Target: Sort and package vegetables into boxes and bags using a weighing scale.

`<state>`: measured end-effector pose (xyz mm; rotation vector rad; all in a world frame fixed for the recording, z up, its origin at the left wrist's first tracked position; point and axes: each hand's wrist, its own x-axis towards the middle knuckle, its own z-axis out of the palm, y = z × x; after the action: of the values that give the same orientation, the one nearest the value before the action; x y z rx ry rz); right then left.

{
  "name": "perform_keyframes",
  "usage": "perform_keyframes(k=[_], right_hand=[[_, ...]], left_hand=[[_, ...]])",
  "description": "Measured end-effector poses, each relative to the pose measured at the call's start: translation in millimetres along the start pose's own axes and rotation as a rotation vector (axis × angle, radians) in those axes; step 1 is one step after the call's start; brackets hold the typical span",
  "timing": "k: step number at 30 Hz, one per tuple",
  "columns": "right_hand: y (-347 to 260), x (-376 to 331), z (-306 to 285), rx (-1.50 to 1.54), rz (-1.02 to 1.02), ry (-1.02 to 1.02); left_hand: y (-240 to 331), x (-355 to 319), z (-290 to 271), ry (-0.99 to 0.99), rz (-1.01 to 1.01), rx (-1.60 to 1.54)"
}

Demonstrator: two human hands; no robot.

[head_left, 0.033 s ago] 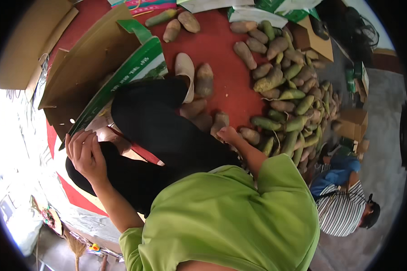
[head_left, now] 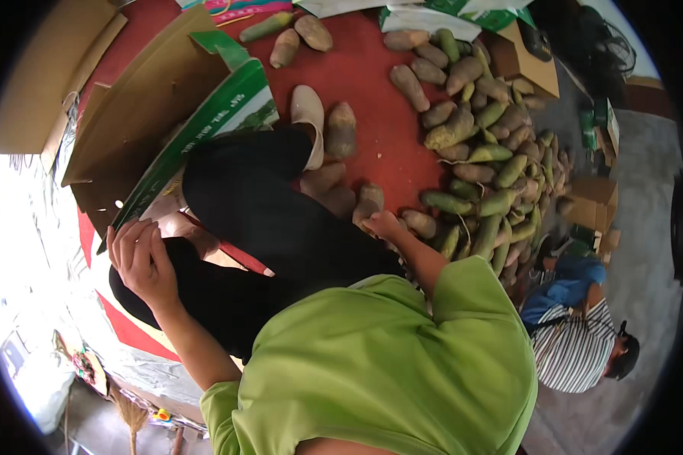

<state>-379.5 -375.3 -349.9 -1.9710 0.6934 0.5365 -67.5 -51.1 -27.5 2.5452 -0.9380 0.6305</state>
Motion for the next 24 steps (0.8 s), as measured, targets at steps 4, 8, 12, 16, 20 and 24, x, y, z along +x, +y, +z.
perform_keyframes(k=[4,8,12,16,20,24], right_hand=[[-6.4,-15.0,-1.0,-0.055,0.221,-0.110],[-6.0,-21.8,0.8,-0.001,0.214,0.008],[25.9,-23.9,-14.4,-0.456,0.019,0.058],[-37.5,-60.5,-101.7,-0.375,0.252,0.373],[1.5,-94.7,-158.6,-0.432,0.373,0.576],[112.0,-119.6,-153.3,-0.504,0.698,0.273]], left_hand=[[-2.0,-4.4,1.2,-0.025,0.029,0.006],[-4.0,-5.4,-0.9,-0.004,0.063,0.015],[-1.7,0.0,5.1,-0.012,0.108,0.033],[-8.6,-5.1,2.8,-0.006,0.100,0.048],[-12.3,-7.4,-2.6,0.028,0.071,0.034],[-2.9,-4.0,-4.8,0.062,0.001,-0.031]])
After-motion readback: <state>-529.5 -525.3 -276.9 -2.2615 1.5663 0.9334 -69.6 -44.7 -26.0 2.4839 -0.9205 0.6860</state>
